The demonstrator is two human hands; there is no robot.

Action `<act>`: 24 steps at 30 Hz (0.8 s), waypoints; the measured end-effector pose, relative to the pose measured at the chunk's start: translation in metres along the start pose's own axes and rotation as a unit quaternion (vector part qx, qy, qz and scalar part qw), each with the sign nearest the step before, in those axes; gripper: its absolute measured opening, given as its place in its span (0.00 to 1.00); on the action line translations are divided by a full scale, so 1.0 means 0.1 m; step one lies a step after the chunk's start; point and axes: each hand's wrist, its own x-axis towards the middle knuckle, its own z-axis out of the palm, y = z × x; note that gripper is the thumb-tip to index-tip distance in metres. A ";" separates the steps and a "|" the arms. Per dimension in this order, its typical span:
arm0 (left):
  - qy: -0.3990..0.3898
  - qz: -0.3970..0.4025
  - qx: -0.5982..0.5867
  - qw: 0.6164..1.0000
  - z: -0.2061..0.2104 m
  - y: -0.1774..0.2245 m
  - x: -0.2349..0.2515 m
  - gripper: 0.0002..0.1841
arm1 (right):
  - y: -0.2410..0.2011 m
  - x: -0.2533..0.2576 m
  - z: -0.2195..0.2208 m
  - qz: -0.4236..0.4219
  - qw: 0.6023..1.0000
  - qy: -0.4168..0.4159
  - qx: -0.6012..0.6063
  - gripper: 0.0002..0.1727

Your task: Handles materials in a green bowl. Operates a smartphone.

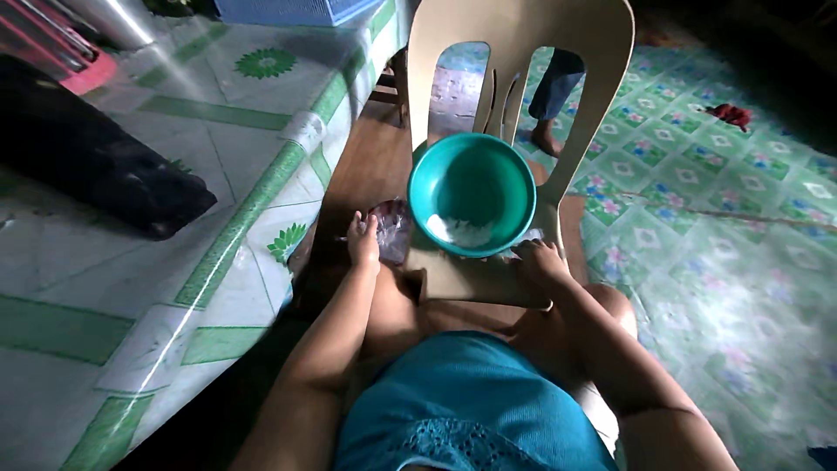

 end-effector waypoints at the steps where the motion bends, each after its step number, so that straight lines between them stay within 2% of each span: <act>1: 0.002 0.001 -0.002 1.000 -0.01 0.00 -0.01 0.37 | -0.02 0.01 0.01 -0.001 1.000 -0.006 -0.018 0.20; 4: 0.008 0.008 -0.023 1.000 -0.03 -0.01 -0.02 0.34 | -0.01 0.04 0.06 -0.033 0.998 -0.003 -0.058 0.16; 9: 0.020 0.020 -0.033 0.999 -0.04 -0.02 -0.02 0.32 | -0.05 0.01 -0.01 -0.062 0.997 0.030 -0.046 0.13; 12: 0.023 0.029 -0.034 0.999 -0.04 -0.03 -0.02 0.33 | -0.09 0.02 -0.12 -0.049 0.997 0.009 -0.051 0.12; 16: 0.031 0.041 -0.026 0.998 -0.04 -0.04 -0.01 0.30 | -0.01 0.04 -0.26 -0.059 0.995 -0.040 -0.068 0.14; 18: 0.031 0.109 0.051 0.992 -0.05 -0.01 -0.06 0.30 | -0.02 0.02 -0.42 -0.052 0.996 -0.048 -0.058 0.13; 20: 0.031 0.227 0.140 0.963 -0.01 0.08 -0.14 0.29 | -0.09 0.01 -0.68 -0.052 0.996 -0.057 -0.053 0.13; 22: 0.008 0.309 0.154 0.938 0.12 0.21 -0.25 0.28 | -0.07 0.11 -0.86 -0.092 0.995 -0.016 -0.039 0.12; 24: -0.035 0.348 0.140 0.926 0.29 0.39 -0.38 0.27 | -0.13 0.23 -1.02 -0.129 0.990 0.023 -0.050 0.10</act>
